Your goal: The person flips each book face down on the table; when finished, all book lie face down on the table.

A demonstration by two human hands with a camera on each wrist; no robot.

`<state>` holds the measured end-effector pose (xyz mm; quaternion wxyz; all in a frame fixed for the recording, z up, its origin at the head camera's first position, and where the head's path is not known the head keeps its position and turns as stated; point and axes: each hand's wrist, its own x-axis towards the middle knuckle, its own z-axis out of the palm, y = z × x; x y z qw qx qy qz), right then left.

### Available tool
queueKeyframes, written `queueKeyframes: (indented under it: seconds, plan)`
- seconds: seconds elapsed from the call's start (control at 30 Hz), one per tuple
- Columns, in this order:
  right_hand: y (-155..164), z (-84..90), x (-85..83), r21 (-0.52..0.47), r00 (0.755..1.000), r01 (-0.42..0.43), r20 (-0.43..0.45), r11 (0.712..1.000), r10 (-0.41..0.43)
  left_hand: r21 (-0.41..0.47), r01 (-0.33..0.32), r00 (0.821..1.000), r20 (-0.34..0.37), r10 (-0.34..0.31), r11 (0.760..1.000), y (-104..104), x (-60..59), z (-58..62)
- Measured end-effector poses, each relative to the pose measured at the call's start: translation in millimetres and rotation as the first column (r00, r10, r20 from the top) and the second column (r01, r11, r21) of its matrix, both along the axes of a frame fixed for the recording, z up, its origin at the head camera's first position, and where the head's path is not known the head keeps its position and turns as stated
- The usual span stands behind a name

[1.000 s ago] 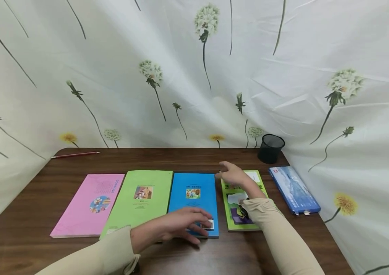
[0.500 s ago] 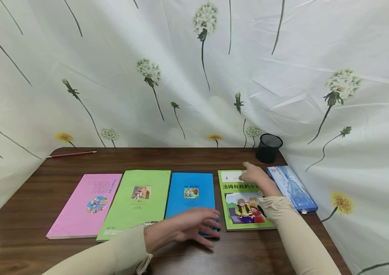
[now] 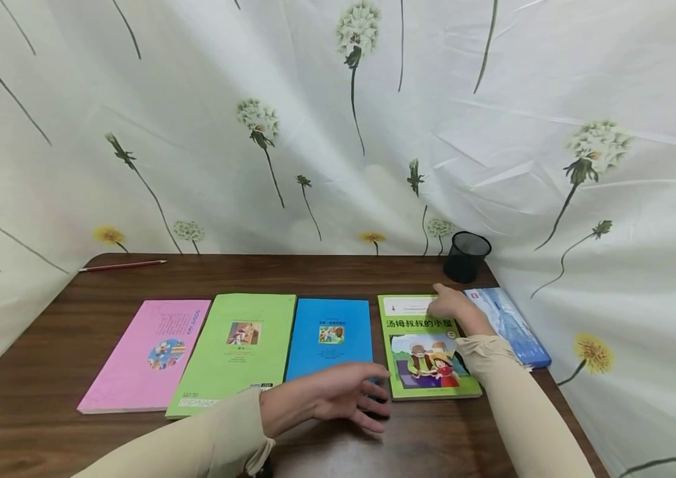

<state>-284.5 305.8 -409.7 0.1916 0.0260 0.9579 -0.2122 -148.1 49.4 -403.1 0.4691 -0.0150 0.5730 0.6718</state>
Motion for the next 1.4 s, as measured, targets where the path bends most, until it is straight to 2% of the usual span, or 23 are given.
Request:
queueKeyframes:
  seconds: [0.2, 0.43, 0.67, 0.87, 1.0, 1.17, 1.4]
  plan:
    - [6.4, -1.0, -2.6, 0.000, 0.999, 0.006, 0.049, 1.000, -0.006, 0.013, -0.017, 0.997, 0.082, 0.016, 1.000, 4.4, -2.9, 0.1]
    - [8.3, 0.8, -5.0, -0.015, 0.994, 0.034, 0.107, 0.999, -0.033, 0.034, -0.029, 0.995, 0.095, 0.026, 0.999, 6.8, -3.0, -1.9]
    - [9.2, 0.7, -5.2, -0.025, 0.990, 0.063, 0.124, 0.998, -0.060, 0.034, -0.102, 0.987, 0.131, 0.096, 0.994, 8.7, -4.2, -3.2]
    - [7.5, 2.2, -5.3, -0.038, 0.989, 0.078, 0.130, 0.996, -0.072, 0.080, -0.160, 0.981, 0.127, 0.149, 0.984, 10.9, -2.6, -4.2]
    - [6.3, 2.2, -5.9, -0.035, 0.989, 0.081, 0.127, 0.996, -0.076, 0.066, -0.193, 0.973, 0.140, 0.183, 0.979, 10.8, -3.1, -5.6]
    - [7.1, 1.0, -7.3, -0.023, 0.990, 0.075, 0.122, 0.997, -0.072, 0.044, -0.232, 0.968, 0.111, 0.226, 0.972, 11.8, -0.7, -10.0]
    - [8.1, 0.8, -7.6, -0.021, 0.989, 0.070, 0.130, 0.997, -0.067, 0.030, -0.301, 0.951, 0.078, 0.298, 0.953, 16.7, 4.3, -12.6]
